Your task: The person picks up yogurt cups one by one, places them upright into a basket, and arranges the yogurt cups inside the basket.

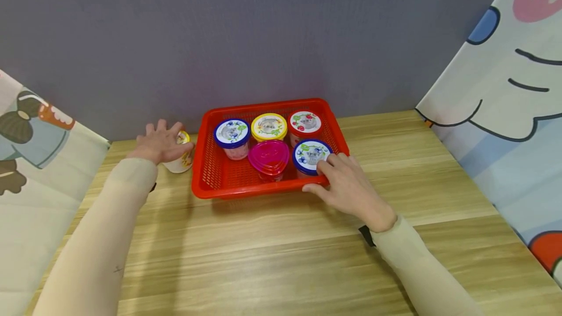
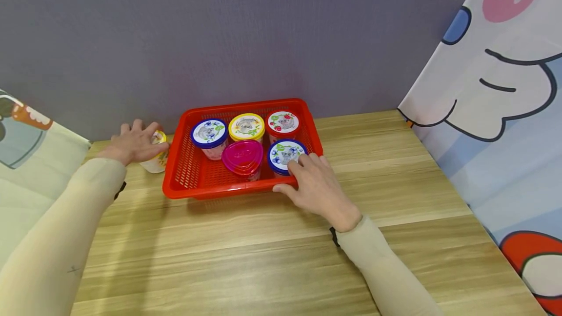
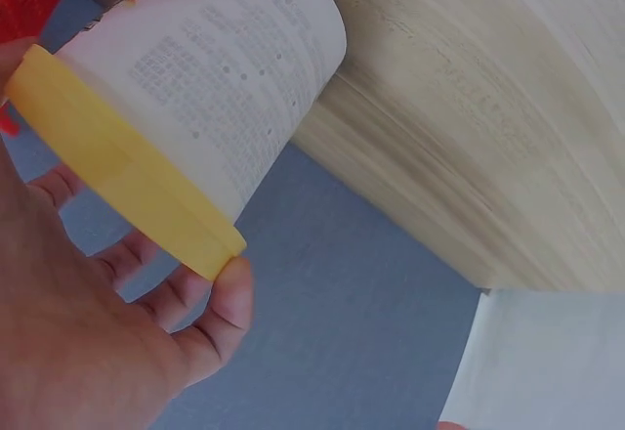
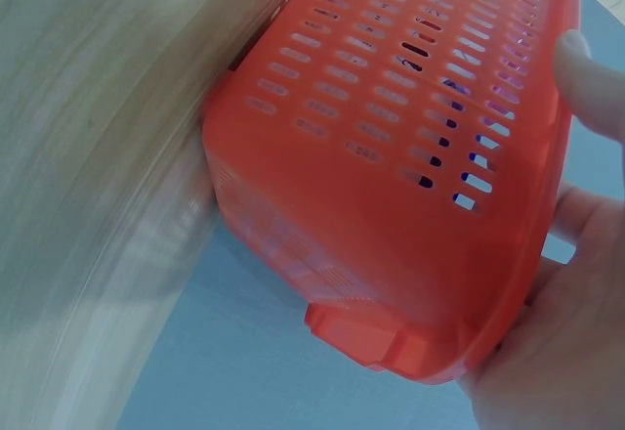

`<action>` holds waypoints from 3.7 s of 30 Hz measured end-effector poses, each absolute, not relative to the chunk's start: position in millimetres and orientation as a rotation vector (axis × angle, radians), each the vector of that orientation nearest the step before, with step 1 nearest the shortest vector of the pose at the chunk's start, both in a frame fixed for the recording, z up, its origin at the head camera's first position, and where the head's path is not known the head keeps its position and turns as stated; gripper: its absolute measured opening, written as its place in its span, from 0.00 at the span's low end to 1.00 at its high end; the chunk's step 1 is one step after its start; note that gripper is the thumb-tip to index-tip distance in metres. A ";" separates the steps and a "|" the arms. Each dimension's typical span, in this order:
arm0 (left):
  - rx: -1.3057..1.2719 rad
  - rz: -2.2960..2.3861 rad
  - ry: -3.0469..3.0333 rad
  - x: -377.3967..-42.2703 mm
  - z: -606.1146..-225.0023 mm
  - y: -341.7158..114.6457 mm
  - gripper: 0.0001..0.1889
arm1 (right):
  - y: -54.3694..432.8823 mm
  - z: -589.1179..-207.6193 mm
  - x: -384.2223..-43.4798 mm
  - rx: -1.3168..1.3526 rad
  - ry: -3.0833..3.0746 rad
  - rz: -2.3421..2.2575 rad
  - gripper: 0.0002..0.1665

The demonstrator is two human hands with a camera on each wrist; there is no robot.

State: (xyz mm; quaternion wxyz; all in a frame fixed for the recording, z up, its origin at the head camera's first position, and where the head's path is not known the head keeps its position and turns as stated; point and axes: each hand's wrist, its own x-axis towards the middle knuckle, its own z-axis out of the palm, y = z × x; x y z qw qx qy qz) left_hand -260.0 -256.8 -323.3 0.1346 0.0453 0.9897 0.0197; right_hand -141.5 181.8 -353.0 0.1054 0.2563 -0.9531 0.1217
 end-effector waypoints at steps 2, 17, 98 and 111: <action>0.138 0.050 2.874 -258.8 -321.3 -256.3 0.39 | 181.7 -352.7 -141.3 0.758 -2.808 0.357 0.30; 0.180 0.024 2.930 -253.9 -298.9 -250.6 0.38 | 181.1 -352.7 -141.9 0.766 -2.805 0.350 0.30; 0.474 -0.007 3.121 -206.4 -211.7 -170.1 0.33 | 184.1 -348.6 -139.0 0.771 -2.793 0.385 0.30; 0.570 0.004 3.089 -204.5 -224.3 -160.4 0.34 | 184.1 -350.8 -140.9 0.772 -2.800 0.367 0.30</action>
